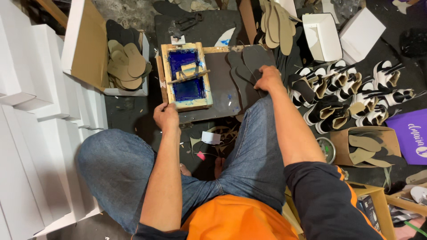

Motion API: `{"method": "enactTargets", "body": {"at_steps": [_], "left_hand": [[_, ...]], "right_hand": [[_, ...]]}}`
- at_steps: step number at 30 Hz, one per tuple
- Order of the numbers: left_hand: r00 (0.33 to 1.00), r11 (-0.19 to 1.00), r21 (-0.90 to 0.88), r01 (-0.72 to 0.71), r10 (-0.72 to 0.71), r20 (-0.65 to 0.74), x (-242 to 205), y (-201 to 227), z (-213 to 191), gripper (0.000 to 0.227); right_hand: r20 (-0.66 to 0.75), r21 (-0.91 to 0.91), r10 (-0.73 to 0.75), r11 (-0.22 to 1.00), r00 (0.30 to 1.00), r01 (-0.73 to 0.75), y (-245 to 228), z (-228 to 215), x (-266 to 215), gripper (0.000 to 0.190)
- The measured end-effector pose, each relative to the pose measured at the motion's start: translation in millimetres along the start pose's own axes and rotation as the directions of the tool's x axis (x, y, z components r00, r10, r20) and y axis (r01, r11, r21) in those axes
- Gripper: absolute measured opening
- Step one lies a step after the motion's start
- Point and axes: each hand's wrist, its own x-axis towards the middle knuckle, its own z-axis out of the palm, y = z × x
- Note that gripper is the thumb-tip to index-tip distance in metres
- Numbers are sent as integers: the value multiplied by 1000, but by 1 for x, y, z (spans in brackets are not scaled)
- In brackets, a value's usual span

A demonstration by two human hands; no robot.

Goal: The person sits on the floor and repeatedly picks up shoe insoles, applies blue glue to them using a sponge attached to a wooden frame, and places them on a nearby surface.

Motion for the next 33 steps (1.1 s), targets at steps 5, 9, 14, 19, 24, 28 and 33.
{"method": "enactTargets", "body": {"at_steps": [5, 9, 14, 19, 24, 28, 33], "left_hand": [[999, 998, -52, 36, -34, 27, 0, 3, -2, 46], [999, 996, -80, 48, -46, 27, -2, 8, -2, 46], [999, 995, -98, 38, -35, 32, 5, 0, 2, 45], [999, 995, -96, 31, -29, 25, -7, 9, 0, 44], [1000, 994, -106, 20, -17, 22, -9, 12, 0, 43], [999, 991, -136, 9, -5, 32, -22, 25, -6, 42], [998, 989, -149, -8, 16, 55, -19, 24, -3, 42]], "right_hand": [[-67, 302, 94, 951, 993, -70, 28, 5, -1, 40], [-228, 663, 338, 740, 913, -108, -17, -18, -36, 30], [101, 846, 205, 498, 974, -192, -71, -31, -84, 41], [-5, -11, -35, 999, 999, 34, -78, -43, -63, 28], [3, 145, -168, 975, 986, 166, -100, -63, -46, 72], [80, 205, -135, 972, 988, 116, -101, -55, -19, 109], [-126, 180, -130, 972, 983, 152, -85, -22, 7, 81]]}}
